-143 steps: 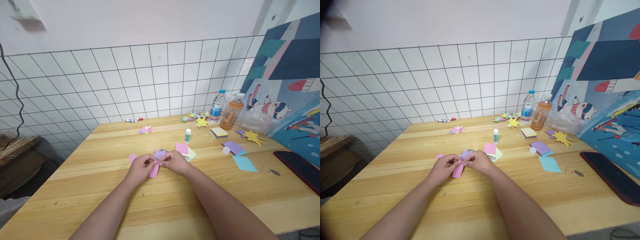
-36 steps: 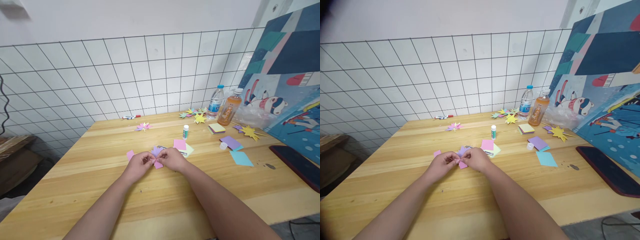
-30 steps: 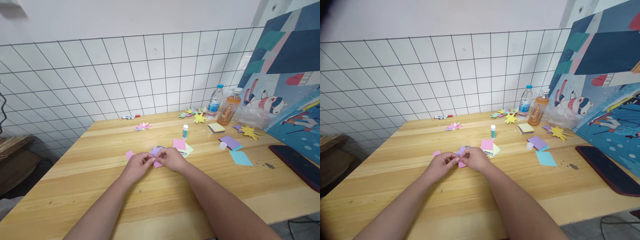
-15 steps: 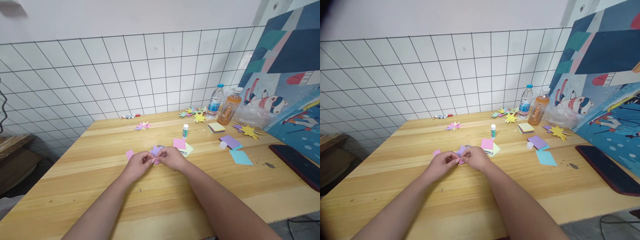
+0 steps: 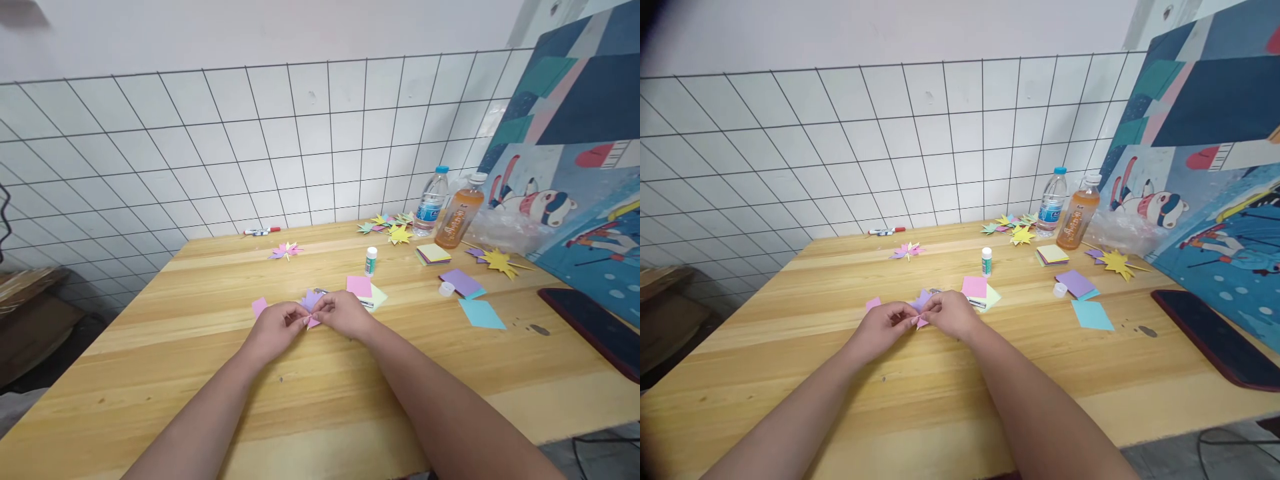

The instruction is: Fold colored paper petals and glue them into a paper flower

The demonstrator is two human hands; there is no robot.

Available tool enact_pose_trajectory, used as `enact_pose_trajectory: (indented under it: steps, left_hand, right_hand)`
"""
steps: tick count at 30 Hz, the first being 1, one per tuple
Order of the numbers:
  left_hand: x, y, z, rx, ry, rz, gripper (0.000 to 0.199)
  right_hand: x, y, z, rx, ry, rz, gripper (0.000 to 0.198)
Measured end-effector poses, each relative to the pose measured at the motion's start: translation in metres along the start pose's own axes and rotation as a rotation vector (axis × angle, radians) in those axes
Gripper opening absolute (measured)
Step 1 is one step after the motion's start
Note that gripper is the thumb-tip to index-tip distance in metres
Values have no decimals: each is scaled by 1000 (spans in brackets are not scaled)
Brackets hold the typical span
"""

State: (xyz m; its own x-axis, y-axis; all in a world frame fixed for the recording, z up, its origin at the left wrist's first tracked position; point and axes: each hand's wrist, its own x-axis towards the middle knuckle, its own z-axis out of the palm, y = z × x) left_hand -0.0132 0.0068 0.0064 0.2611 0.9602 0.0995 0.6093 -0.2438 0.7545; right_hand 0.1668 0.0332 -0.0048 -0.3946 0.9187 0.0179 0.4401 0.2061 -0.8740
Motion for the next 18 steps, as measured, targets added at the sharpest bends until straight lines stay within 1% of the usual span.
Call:
enact_pose_trajectory:
  steps: [4,8,11,13,16,18]
  left_hand:
    - [0,1,1,18,-6,14,17]
    - [-1,5,-2,127,-35,82,21]
    - [-2,7,-5,180,-22,84,21]
    - [-2,7,-6,146,-3,48,19]
    - [-2,5,-5,32,-3,2,17]
    - [-1,4,-3,-12,-7,-9,16]
  right_hand:
    - [-1,-1,-1,-25,-10,-9,9]
    - [-4,-3,-2,-20,-33,-68,9]
    - [-5,-5,-1,-20,-35,-96,9]
    - [-5,-6,0,-11,-25,-94,9]
    - [-4,-6,1,19,11,-72,15]
    - [-2,-4,1,11,23,-58,13]
